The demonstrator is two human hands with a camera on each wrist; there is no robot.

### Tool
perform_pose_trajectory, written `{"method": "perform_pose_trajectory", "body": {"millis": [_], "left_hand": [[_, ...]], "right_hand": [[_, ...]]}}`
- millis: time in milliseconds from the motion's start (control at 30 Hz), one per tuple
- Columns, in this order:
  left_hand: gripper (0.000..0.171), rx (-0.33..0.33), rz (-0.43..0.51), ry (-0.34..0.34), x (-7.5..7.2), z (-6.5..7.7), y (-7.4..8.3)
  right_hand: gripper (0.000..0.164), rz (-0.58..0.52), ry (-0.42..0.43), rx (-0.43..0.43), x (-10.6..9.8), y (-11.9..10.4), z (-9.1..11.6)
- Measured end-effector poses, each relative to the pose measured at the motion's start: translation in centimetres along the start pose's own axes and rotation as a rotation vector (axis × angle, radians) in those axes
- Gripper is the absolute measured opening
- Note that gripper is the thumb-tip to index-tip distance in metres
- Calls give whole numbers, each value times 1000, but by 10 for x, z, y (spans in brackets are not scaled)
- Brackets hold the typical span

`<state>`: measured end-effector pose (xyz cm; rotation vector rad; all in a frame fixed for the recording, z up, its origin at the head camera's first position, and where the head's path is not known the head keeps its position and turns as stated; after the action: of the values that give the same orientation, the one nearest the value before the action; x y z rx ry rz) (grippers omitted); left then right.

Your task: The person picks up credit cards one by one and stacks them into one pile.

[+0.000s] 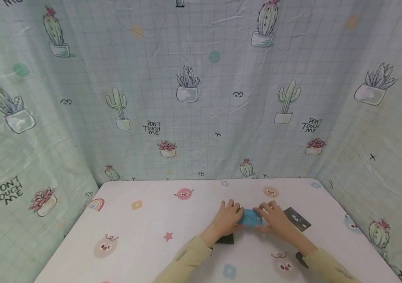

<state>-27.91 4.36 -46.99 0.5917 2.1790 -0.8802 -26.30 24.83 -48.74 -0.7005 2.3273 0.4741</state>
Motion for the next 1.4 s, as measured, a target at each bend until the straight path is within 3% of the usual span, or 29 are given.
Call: {"method": "perform_pose_trajectory", "body": {"millis": [300,633,1033,1233,1400], "left_hand": [[51,19,-11,72,-7,15,-7],[49,8,26,42,-16,31,-19],[49,8,59,111,-23,50,-31],[50,-4,71,112,-25,57,-34],[49,-18,79,67,-27,62,-38]], "right_hand": [[58,-9,-36,37,0,-14,-5],[57,-51,-40,12,3,-27,-15],[60,-100,-21,-5,5,-39,-21],[60,-128,-49,-11,5,-42,-24],[59,-133,-63,-33,5,-47,-30]]}}
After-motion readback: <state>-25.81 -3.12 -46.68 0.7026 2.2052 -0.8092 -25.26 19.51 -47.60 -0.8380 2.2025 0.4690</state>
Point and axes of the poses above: each hand's wrist, its own z-axis away from the middle knuckle, its own x-axis out of the palm, y = z × x, the point moved 1 cm from there along -z, towards the middle knuckle, and after that the axes turned 11 degrees about y, right-handed, at the moved point
